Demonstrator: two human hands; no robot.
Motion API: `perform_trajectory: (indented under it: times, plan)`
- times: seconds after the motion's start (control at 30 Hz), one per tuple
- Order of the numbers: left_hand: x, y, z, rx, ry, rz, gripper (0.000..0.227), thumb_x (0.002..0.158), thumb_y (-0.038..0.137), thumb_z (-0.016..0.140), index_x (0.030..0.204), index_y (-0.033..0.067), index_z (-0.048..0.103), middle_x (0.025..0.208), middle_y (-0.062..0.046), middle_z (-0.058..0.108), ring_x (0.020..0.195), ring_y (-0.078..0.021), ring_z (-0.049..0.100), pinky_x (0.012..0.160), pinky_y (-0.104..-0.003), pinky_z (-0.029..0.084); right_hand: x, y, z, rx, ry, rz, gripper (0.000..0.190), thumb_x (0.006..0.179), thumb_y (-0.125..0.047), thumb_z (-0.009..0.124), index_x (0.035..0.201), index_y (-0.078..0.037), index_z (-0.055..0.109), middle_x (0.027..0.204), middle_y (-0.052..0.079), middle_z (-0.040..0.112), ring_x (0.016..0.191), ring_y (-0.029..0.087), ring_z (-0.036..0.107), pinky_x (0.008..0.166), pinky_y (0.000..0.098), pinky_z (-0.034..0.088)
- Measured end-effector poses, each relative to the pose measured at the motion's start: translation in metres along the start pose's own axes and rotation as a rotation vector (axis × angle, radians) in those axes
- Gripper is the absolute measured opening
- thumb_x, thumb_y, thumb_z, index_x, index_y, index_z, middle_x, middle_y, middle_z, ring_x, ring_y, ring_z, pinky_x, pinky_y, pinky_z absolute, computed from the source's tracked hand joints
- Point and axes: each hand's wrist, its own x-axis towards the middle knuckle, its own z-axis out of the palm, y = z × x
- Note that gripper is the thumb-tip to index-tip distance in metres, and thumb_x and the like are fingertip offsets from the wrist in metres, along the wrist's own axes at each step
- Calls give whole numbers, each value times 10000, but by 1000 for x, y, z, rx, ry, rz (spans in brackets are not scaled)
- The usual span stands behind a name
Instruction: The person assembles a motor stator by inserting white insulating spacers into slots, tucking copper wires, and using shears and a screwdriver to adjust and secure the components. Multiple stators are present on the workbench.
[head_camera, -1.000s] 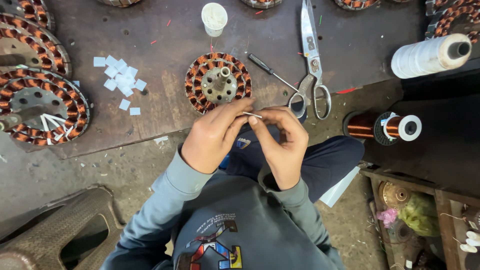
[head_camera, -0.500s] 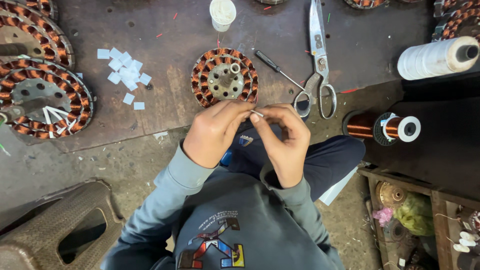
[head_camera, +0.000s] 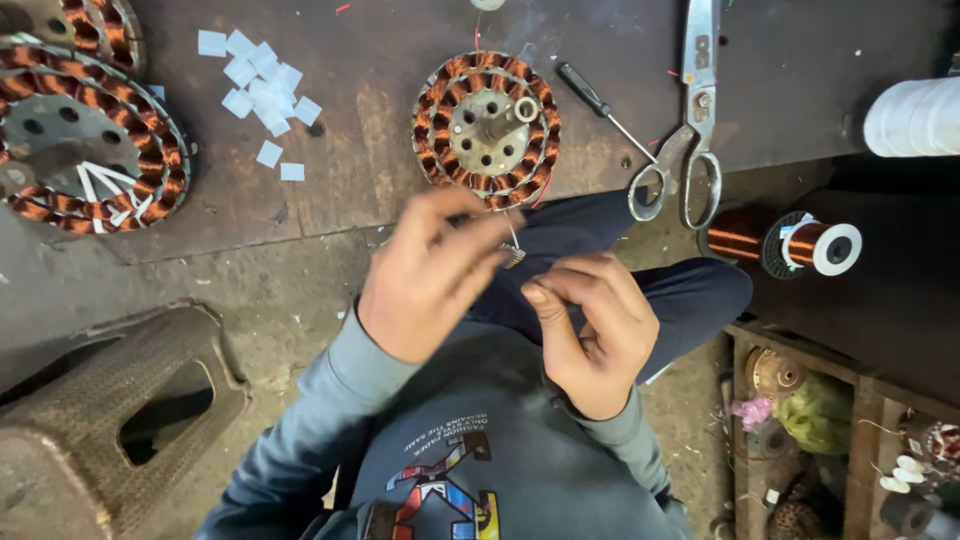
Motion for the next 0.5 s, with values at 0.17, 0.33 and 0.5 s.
perform_trajectory:
  times: [0.17,0.33,0.5]
  plan:
    - [-11,-3,11,-96,34,119,269,906,5,770,1166,58,725,1136,-119,680,933,-255,731,812,-347,601,-3,2,1,101,-10,139,79,929,7,725,980,18,666,958,122,682,834,184,639,699,268,473]
    - [-16,-5,19,-179,155,88,184,968,6,764,1137,47,705,1134,-100,707,985,-252,746,856,-344,618,5,15,12,142,68,311,103,1041,33,658,1141,35,681,1078,148,677,971,185,662,859,279,530]
    - [-14,-6,22,-256,97,123,225,918,-22,746,1134,24,704,1132,-116,696,986,-285,743,842,-358,615,15,37,41,-13,-20,37,227,937,31,745,1152,36,671,1066,151,694,986,236,690,862,309,552]
